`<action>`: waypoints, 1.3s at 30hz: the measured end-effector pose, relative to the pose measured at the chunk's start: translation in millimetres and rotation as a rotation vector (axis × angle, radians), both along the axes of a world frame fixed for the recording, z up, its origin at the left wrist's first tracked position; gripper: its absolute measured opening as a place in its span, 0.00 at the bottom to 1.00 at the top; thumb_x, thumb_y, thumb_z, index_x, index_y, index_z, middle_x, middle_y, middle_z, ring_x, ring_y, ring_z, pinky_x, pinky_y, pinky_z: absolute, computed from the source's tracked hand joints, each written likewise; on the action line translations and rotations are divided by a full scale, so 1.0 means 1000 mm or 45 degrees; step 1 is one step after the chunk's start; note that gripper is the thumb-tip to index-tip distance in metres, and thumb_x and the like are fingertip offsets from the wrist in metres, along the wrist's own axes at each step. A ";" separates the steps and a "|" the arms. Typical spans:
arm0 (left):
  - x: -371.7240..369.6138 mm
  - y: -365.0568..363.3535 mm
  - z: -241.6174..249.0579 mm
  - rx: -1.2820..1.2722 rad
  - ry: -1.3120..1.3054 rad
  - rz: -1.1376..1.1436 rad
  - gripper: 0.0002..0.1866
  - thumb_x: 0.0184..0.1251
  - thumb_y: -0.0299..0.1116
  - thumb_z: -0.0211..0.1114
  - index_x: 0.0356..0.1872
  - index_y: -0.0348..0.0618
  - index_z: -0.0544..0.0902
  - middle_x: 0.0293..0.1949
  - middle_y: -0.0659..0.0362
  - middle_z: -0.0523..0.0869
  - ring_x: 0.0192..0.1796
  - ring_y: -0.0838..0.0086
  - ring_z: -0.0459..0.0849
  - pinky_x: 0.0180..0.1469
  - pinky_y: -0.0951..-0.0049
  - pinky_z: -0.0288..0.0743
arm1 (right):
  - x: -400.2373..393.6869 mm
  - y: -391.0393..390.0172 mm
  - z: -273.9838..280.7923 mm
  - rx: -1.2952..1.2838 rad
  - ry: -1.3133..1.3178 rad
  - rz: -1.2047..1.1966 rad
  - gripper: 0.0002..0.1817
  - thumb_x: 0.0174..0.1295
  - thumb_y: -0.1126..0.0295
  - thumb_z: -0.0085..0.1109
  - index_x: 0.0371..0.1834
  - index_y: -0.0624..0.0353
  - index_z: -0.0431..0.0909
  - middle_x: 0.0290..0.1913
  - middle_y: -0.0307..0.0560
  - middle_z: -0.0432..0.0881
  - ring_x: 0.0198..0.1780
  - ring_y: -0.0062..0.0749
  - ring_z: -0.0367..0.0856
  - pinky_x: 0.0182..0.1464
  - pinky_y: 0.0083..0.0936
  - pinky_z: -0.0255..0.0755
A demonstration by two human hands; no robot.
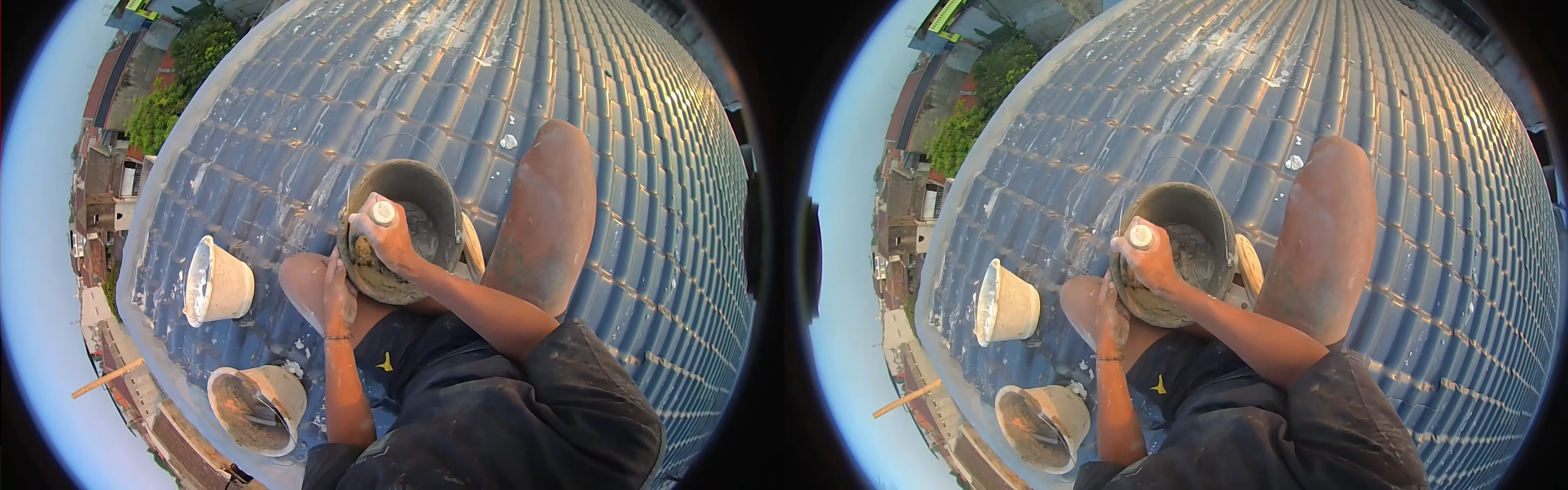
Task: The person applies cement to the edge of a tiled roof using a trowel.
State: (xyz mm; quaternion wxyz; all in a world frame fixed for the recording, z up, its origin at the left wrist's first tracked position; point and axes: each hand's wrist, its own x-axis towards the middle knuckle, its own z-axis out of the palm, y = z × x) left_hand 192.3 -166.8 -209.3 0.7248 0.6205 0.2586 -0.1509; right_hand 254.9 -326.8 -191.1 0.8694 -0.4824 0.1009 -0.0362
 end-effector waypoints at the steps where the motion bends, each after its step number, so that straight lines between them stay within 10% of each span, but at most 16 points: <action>1: -0.001 0.007 -0.001 0.050 0.023 -0.040 0.26 0.86 0.36 0.48 0.77 0.37 0.63 0.68 0.59 0.78 0.61 0.80 0.79 0.58 0.82 0.75 | -0.004 0.002 -0.002 -0.040 -0.013 0.070 0.12 0.58 0.73 0.69 0.25 0.56 0.72 0.24 0.31 0.72 0.29 0.16 0.69 0.34 0.22 0.67; 13: 0.024 0.007 -0.014 0.055 -0.229 -0.204 0.28 0.82 0.38 0.55 0.74 0.32 0.68 0.76 0.52 0.69 0.79 0.68 0.61 0.80 0.67 0.48 | -0.031 -0.039 -0.007 -0.217 -0.371 0.823 0.10 0.53 0.74 0.67 0.26 0.58 0.72 0.26 0.36 0.74 0.30 0.22 0.69 0.37 0.26 0.67; 22: 0.021 0.006 -0.008 0.012 -0.218 -0.171 0.25 0.83 0.37 0.54 0.73 0.34 0.70 0.75 0.53 0.70 0.78 0.68 0.62 0.80 0.68 0.49 | -0.015 -0.056 0.005 -0.334 -0.578 1.242 0.08 0.52 0.72 0.65 0.26 0.59 0.73 0.24 0.36 0.75 0.29 0.22 0.72 0.35 0.28 0.67; 28: 0.018 0.006 -0.014 0.023 -0.168 -0.110 0.28 0.81 0.43 0.58 0.73 0.35 0.71 0.76 0.54 0.69 0.79 0.69 0.59 0.80 0.68 0.46 | 0.023 -0.087 0.007 0.020 -0.058 0.282 0.05 0.62 0.72 0.60 0.29 0.57 0.76 0.26 0.35 0.76 0.31 0.18 0.74 0.34 0.20 0.71; 39: 0.023 0.007 -0.020 0.110 -0.201 -0.156 0.27 0.81 0.43 0.58 0.72 0.37 0.72 0.75 0.55 0.71 0.78 0.69 0.61 0.80 0.68 0.48 | -0.025 -0.006 -0.022 -0.082 0.001 -0.046 0.09 0.60 0.80 0.65 0.28 0.57 0.74 0.29 0.35 0.75 0.32 0.18 0.73 0.40 0.21 0.70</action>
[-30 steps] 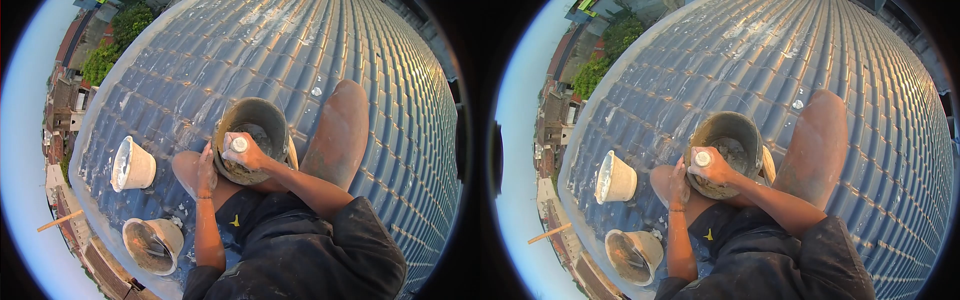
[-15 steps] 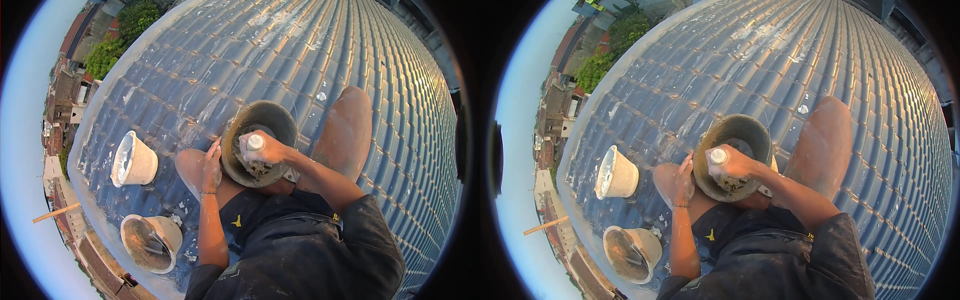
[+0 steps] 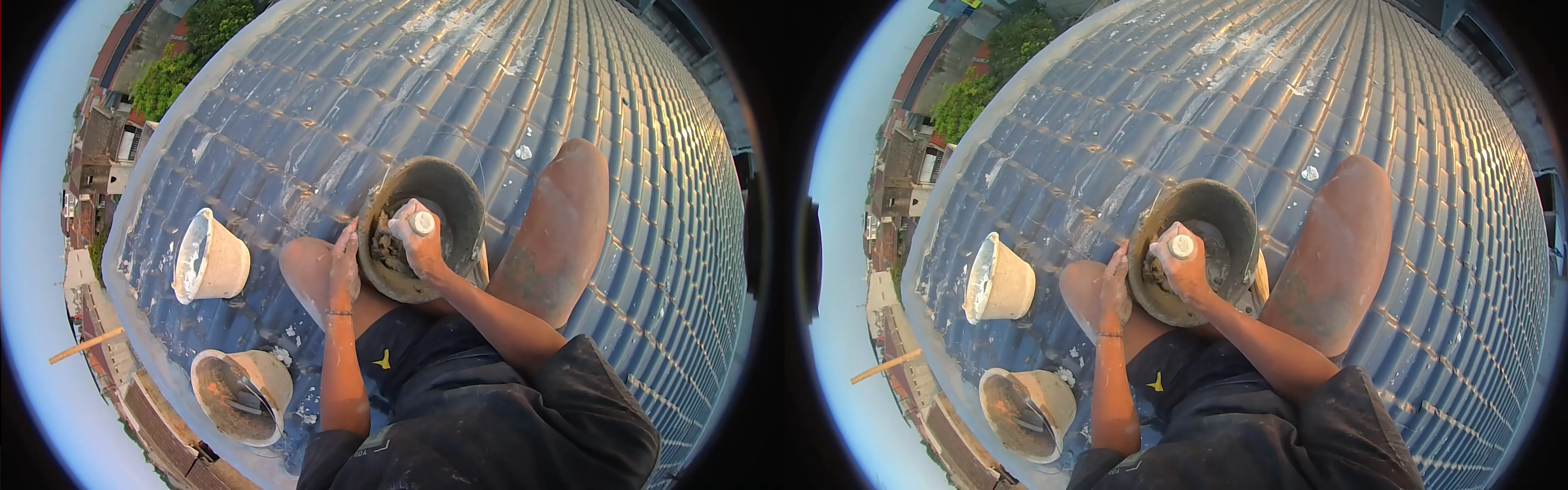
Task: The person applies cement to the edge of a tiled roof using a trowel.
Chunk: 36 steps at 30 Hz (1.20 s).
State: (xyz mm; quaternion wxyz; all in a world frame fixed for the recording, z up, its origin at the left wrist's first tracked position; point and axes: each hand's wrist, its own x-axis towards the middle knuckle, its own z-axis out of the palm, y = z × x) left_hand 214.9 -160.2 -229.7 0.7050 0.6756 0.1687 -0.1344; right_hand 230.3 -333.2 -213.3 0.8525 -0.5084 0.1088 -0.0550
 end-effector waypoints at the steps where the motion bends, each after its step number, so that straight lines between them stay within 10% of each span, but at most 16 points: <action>1: 0.000 0.000 -0.004 -0.070 -0.023 0.004 0.27 0.81 0.42 0.58 0.72 0.37 0.73 0.74 0.55 0.71 0.77 0.70 0.63 0.79 0.68 0.50 | -0.005 -0.003 0.001 -0.037 -0.050 0.171 0.09 0.58 0.80 0.65 0.27 0.57 0.73 0.29 0.35 0.75 0.32 0.19 0.73 0.39 0.21 0.69; 11: -0.004 0.010 -0.021 0.150 -0.110 -0.085 0.23 0.83 0.40 0.53 0.70 0.37 0.75 0.70 0.54 0.77 0.73 0.69 0.70 0.76 0.69 0.57 | -0.002 -0.057 0.038 -0.395 -0.430 1.329 0.08 0.55 0.77 0.66 0.26 0.59 0.73 0.28 0.38 0.77 0.32 0.24 0.74 0.39 0.27 0.69; 17: -0.001 -0.006 -0.007 0.027 -0.093 -0.005 0.23 0.84 0.39 0.52 0.71 0.37 0.75 0.68 0.54 0.77 0.71 0.70 0.70 0.76 0.70 0.58 | 0.011 -0.050 0.048 -0.136 0.087 0.369 0.08 0.60 0.80 0.61 0.31 0.56 0.72 0.30 0.35 0.76 0.33 0.20 0.75 0.37 0.21 0.71; 21: -0.001 -0.001 -0.013 -0.090 -0.084 -0.033 0.23 0.84 0.38 0.51 0.72 0.36 0.73 0.69 0.55 0.76 0.69 0.71 0.72 0.75 0.71 0.59 | -0.004 -0.016 0.042 -0.249 -0.167 0.185 0.09 0.59 0.83 0.61 0.30 0.57 0.72 0.31 0.37 0.76 0.33 0.20 0.74 0.39 0.21 0.70; 25: -0.003 -0.004 -0.004 0.091 -0.188 -0.046 0.21 0.84 0.35 0.50 0.68 0.34 0.76 0.65 0.53 0.80 0.68 0.70 0.74 0.73 0.70 0.61 | -0.014 -0.019 0.046 -0.183 -0.214 0.360 0.09 0.58 0.82 0.63 0.29 0.58 0.73 0.31 0.38 0.77 0.34 0.22 0.74 0.40 0.23 0.70; 29: -0.001 -0.011 -0.001 0.219 -0.278 -0.083 0.20 0.84 0.34 0.50 0.66 0.33 0.78 0.64 0.53 0.82 0.67 0.69 0.75 0.73 0.70 0.62 | -0.021 -0.061 0.050 -0.456 -0.418 1.265 0.09 0.57 0.77 0.66 0.29 0.59 0.73 0.30 0.37 0.76 0.34 0.23 0.74 0.39 0.26 0.69; 33: -0.008 -0.008 -0.014 0.254 -0.321 -0.014 0.21 0.84 0.38 0.50 0.65 0.33 0.79 0.65 0.53 0.81 0.67 0.70 0.75 0.72 0.70 0.63 | -0.009 -0.065 0.051 -0.368 -0.452 1.325 0.09 0.58 0.74 0.66 0.29 0.59 0.74 0.30 0.37 0.77 0.34 0.23 0.75 0.39 0.26 0.69; 36: -0.017 -0.012 -0.018 -0.081 -0.073 0.363 0.25 0.85 0.45 0.48 0.70 0.39 0.73 0.48 0.60 0.83 0.47 0.81 0.80 0.50 0.80 0.73 | -0.008 -0.053 0.037 -0.362 -0.355 1.170 0.08 0.59 0.75 0.66 0.29 0.59 0.74 0.30 0.37 0.77 0.35 0.22 0.75 0.40 0.25 0.70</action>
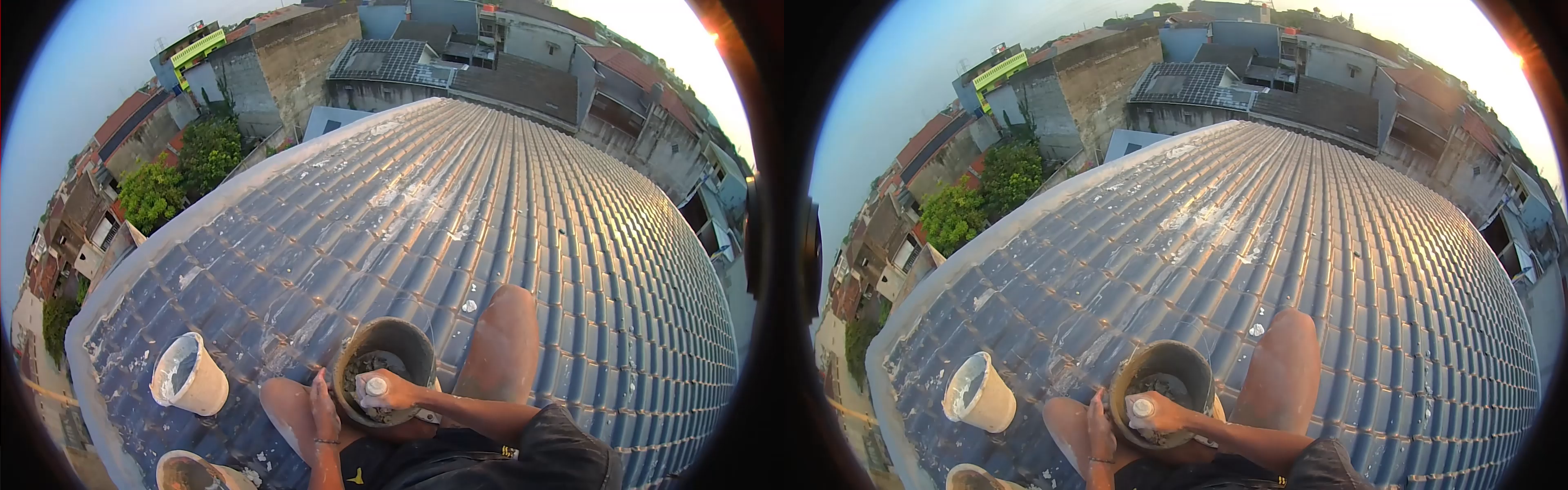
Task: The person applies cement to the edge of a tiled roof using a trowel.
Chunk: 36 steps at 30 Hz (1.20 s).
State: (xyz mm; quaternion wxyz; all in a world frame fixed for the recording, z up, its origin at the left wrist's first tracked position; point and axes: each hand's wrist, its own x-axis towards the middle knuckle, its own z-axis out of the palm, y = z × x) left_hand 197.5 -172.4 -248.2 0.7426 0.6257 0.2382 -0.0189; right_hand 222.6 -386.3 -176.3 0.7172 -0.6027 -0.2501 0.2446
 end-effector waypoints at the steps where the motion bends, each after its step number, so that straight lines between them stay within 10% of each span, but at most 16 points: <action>1: -0.013 -0.005 0.009 0.000 -0.009 -0.010 0.25 0.85 0.45 0.48 0.70 0.39 0.73 0.48 0.60 0.83 0.47 0.81 0.80 0.50 0.80 0.73 | -0.003 0.003 -0.002 0.017 0.064 -0.086 0.08 0.59 0.75 0.66 0.29 0.59 0.74 0.30 0.36 0.77 0.35 0.22 0.75 0.41 0.25 0.70; 10: -0.138 -0.069 -0.006 -0.713 0.242 0.171 0.33 0.82 0.60 0.44 0.65 0.36 0.61 0.54 0.45 0.74 0.60 0.50 0.77 0.71 0.43 0.70 | -0.007 0.009 -0.004 0.008 0.103 -0.270 0.10 0.60 0.72 0.69 0.29 0.58 0.74 0.29 0.36 0.77 0.33 0.21 0.74 0.40 0.26 0.70; 16: -0.128 -0.091 0.011 -0.755 0.108 0.274 0.27 0.86 0.51 0.41 0.73 0.42 0.63 0.65 0.52 0.74 0.67 0.63 0.75 0.67 0.55 0.73 | -0.005 0.025 0.010 -0.023 0.331 -0.525 0.09 0.61 0.70 0.70 0.30 0.58 0.78 0.27 0.35 0.80 0.30 0.18 0.78 0.36 0.22 0.72; 19: -0.118 -0.097 -0.002 -0.580 0.106 0.262 0.27 0.86 0.52 0.41 0.72 0.44 0.61 0.72 0.52 0.66 0.74 0.57 0.68 0.72 0.46 0.67 | -0.002 0.027 0.009 0.038 0.393 -0.678 0.09 0.62 0.72 0.68 0.28 0.57 0.77 0.26 0.34 0.79 0.29 0.17 0.77 0.35 0.20 0.72; 25: -0.070 -0.032 0.002 -0.398 0.130 0.138 0.19 0.85 0.49 0.49 0.60 0.46 0.77 0.54 0.62 0.83 0.56 0.78 0.82 0.56 0.72 0.79 | 0.008 0.025 0.021 0.161 0.491 -0.944 0.09 0.64 0.74 0.65 0.28 0.55 0.74 0.25 0.33 0.76 0.26 0.16 0.70 0.29 0.19 0.67; 36: -0.014 0.002 0.025 -0.500 0.276 0.049 0.20 0.83 0.42 0.54 0.61 0.37 0.78 0.59 0.57 0.84 0.59 0.70 0.82 0.64 0.67 0.77 | 0.041 0.008 -0.005 0.663 0.456 -1.581 0.08 0.66 0.72 0.64 0.30 0.55 0.75 0.28 0.37 0.77 0.32 0.21 0.72 0.42 0.23 0.67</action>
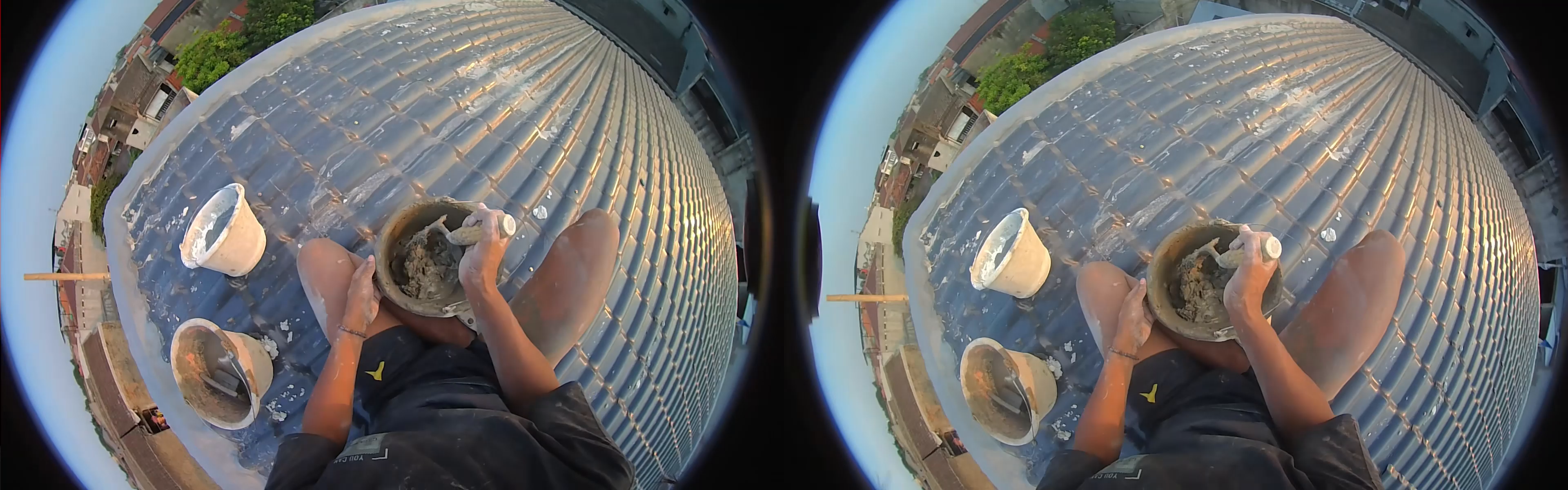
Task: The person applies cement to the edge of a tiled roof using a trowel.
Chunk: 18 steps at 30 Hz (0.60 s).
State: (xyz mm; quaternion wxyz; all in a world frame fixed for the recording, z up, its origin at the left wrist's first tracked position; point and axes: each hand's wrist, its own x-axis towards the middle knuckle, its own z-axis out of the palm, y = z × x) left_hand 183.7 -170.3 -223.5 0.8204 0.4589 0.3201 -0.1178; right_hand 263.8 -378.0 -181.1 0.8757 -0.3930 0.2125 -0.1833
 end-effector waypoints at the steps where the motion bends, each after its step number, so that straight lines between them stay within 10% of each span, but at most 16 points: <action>1: 0.000 0.000 0.000 -0.004 -0.039 0.014 0.19 0.84 0.41 0.52 0.61 0.38 0.78 0.58 0.58 0.84 0.60 0.71 0.82 0.65 0.67 0.78 | 0.006 0.002 0.001 0.010 0.022 -0.023 0.08 0.66 0.72 0.64 0.30 0.55 0.75 0.28 0.37 0.77 0.32 0.21 0.72 0.42 0.23 0.67; 8: 0.005 -0.009 -0.004 0.188 -0.228 0.059 0.21 0.84 0.43 0.53 0.63 0.35 0.77 0.59 0.57 0.84 0.59 0.71 0.82 0.65 0.69 0.76 | 0.017 0.038 -0.001 -0.208 0.119 0.014 0.10 0.69 0.69 0.66 0.33 0.53 0.73 0.31 0.31 0.74 0.33 0.14 0.69 0.38 0.17 0.68; 18: 0.003 0.013 -0.010 0.207 -0.087 -0.186 0.25 0.84 0.47 0.52 0.65 0.34 0.76 0.59 0.56 0.84 0.58 0.72 0.82 0.63 0.70 0.76 | -0.018 0.045 -0.001 -0.293 -0.112 0.838 0.11 0.59 0.77 0.65 0.25 0.57 0.72 0.27 0.32 0.73 0.31 0.16 0.69 0.38 0.20 0.67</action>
